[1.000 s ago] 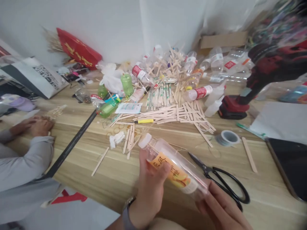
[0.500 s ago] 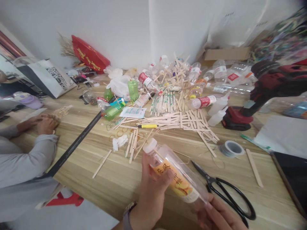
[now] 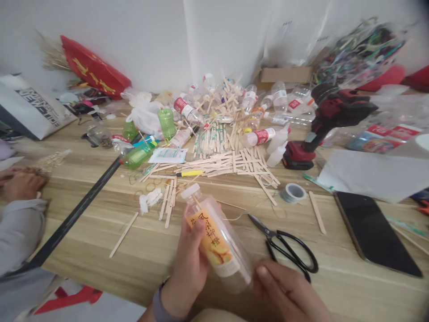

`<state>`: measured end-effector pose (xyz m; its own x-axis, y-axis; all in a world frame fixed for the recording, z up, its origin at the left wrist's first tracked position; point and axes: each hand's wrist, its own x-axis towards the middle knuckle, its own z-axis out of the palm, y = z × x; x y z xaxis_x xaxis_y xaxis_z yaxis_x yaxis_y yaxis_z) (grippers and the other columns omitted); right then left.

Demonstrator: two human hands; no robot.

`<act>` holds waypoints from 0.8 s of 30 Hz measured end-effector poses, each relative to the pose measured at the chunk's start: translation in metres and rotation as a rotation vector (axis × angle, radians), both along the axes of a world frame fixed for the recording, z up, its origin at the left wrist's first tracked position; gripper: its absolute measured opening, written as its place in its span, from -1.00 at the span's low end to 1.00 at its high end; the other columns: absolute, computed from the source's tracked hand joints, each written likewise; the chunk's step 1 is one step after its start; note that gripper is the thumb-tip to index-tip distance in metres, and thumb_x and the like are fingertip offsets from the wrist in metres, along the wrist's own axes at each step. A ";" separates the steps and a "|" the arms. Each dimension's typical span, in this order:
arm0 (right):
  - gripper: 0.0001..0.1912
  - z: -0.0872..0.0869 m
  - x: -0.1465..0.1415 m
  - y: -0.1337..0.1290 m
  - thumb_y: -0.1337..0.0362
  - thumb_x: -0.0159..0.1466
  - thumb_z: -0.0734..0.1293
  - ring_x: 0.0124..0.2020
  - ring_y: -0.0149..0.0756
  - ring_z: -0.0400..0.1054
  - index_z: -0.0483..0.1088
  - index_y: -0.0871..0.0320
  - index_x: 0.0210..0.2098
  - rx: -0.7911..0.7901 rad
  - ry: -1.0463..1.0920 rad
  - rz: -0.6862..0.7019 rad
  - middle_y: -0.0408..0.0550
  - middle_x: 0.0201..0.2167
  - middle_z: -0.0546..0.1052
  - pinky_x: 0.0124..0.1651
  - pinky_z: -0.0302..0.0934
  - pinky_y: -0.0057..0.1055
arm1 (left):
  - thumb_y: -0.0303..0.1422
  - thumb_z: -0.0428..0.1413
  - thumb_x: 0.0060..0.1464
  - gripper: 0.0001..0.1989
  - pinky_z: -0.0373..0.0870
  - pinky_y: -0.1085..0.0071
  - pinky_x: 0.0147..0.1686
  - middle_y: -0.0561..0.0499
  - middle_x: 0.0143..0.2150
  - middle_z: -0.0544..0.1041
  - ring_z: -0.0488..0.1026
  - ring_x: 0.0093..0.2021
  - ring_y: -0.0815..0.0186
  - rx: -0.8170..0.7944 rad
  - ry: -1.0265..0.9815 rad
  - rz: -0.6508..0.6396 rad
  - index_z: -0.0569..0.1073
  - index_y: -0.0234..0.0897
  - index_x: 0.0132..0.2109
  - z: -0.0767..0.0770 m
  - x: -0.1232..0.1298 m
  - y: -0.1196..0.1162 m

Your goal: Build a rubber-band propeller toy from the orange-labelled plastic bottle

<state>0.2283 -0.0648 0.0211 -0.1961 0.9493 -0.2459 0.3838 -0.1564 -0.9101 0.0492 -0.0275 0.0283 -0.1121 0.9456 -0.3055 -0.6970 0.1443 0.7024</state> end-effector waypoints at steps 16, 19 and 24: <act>-0.52 -0.005 -0.001 0.070 0.39 0.32 0.16 0.09 -0.12 0.38 0.19 0.08 0.23 0.636 -0.284 0.129 0.14 0.21 0.35 0.09 0.33 -0.11 | -0.19 0.35 -0.13 -0.59 0.56 0.26 -0.27 -0.15 -0.15 0.65 0.61 -0.25 0.09 -0.105 -0.011 -0.300 0.57 -0.27 -0.12 0.012 -0.039 0.014; -0.70 0.003 -0.007 0.074 0.40 0.34 0.17 -0.09 -0.15 0.45 0.39 0.10 0.00 0.629 -0.252 0.203 0.08 -0.13 0.54 -0.08 0.38 -0.21 | -0.20 0.41 -0.25 -0.57 0.56 0.31 -0.30 -0.14 -0.14 0.65 0.61 -0.24 0.09 -0.091 0.009 -0.299 0.60 -0.27 -0.18 0.009 -0.036 0.013; -0.84 0.004 -0.005 0.074 0.37 0.34 0.20 -0.37 -0.28 0.41 0.39 0.10 -0.31 0.609 -0.215 0.126 -0.05 -0.40 0.47 -0.32 0.32 -0.37 | -0.15 0.37 -0.19 -0.53 0.55 0.37 -0.36 -0.14 -0.14 0.65 0.60 -0.29 0.16 -0.120 -0.039 -0.316 0.60 -0.31 -0.12 0.007 -0.032 0.016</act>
<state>0.2232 0.0090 0.0250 -0.3213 0.9039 0.2824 0.5486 0.4207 -0.7225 0.0167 -0.0118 0.0356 0.1948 0.8887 -0.4151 -0.6303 0.4377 0.6412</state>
